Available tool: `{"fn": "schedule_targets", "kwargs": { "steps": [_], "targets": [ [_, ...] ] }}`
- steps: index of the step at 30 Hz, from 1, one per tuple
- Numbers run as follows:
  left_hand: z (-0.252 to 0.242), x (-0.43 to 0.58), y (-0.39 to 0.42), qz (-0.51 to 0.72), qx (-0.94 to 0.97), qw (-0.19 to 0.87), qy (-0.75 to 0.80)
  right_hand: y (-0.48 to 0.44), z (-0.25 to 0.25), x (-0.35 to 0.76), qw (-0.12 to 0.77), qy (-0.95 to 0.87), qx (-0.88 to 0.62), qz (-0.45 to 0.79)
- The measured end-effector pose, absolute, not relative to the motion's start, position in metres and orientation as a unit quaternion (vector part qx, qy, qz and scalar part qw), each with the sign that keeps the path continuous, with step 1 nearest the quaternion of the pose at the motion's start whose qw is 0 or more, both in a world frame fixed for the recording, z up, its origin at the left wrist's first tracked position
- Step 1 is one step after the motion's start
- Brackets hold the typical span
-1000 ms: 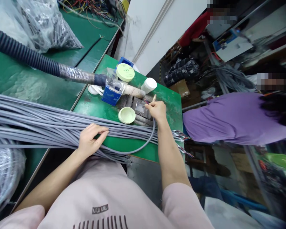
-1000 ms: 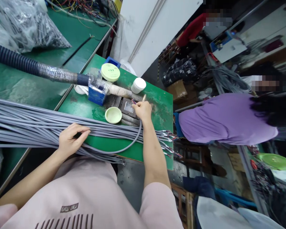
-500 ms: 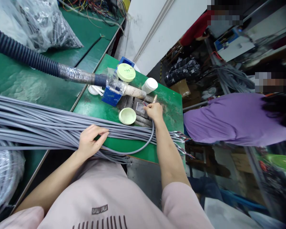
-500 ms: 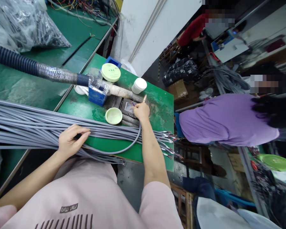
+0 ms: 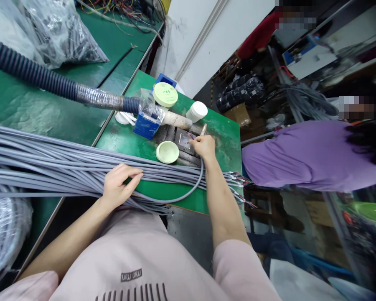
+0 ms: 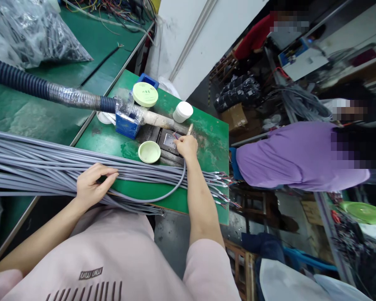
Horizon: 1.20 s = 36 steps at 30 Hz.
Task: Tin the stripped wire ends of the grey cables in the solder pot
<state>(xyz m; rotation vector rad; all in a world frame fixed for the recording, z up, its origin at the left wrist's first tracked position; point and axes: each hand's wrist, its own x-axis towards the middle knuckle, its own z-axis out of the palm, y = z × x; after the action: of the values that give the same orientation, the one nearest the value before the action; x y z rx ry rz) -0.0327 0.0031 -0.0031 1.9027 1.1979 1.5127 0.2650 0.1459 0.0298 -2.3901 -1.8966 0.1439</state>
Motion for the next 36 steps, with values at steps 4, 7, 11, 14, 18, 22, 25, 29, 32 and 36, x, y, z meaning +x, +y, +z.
{"fn": "schedule_targets", "kwargs": {
  "steps": [4,7,11,14,18,22,25,29,32,36],
  "targets": [
    [-0.003,-0.033,0.003,0.541,0.686,0.214,0.436,0.147,0.03,0.263,0.041,-0.62,-0.782,0.05],
    [-0.003,-0.032,0.003,0.543,0.686,0.211,0.436,0.14,0.036,0.264,0.089,-0.626,-0.772,0.069],
    [-0.004,-0.031,0.004,0.538,0.683,0.212,0.445,0.114,0.058,0.258,0.234,-0.647,-0.709,0.155],
    [-0.002,-0.031,0.003,0.543,0.68,0.211,0.445,0.087,0.079,0.245,0.312,-0.652,-0.66,0.205],
    [0.005,-0.021,0.002,0.582,0.633,0.272,0.432,0.056,0.098,0.223,0.377,-0.647,-0.61,0.259],
    [0.015,0.006,0.003,0.602,0.507,0.471,0.4,0.036,0.104,0.2,0.4,-0.642,-0.584,0.296],
    [0.022,0.029,0.008,0.597,0.388,0.616,0.336,0.025,0.106,0.185,0.402,-0.647,-0.558,0.329],
    [0.032,0.051,0.01,0.605,0.269,0.695,0.279,0.013,0.108,0.173,0.407,-0.65,-0.532,0.359],
    [0.039,0.058,0.006,0.62,0.246,0.695,0.267,0.009,0.111,0.17,0.417,-0.651,-0.521,0.362],
    [0.045,0.061,0.004,0.651,0.278,0.656,0.263,0.007,0.112,0.173,0.424,-0.644,-0.517,0.372]
  ]
}}
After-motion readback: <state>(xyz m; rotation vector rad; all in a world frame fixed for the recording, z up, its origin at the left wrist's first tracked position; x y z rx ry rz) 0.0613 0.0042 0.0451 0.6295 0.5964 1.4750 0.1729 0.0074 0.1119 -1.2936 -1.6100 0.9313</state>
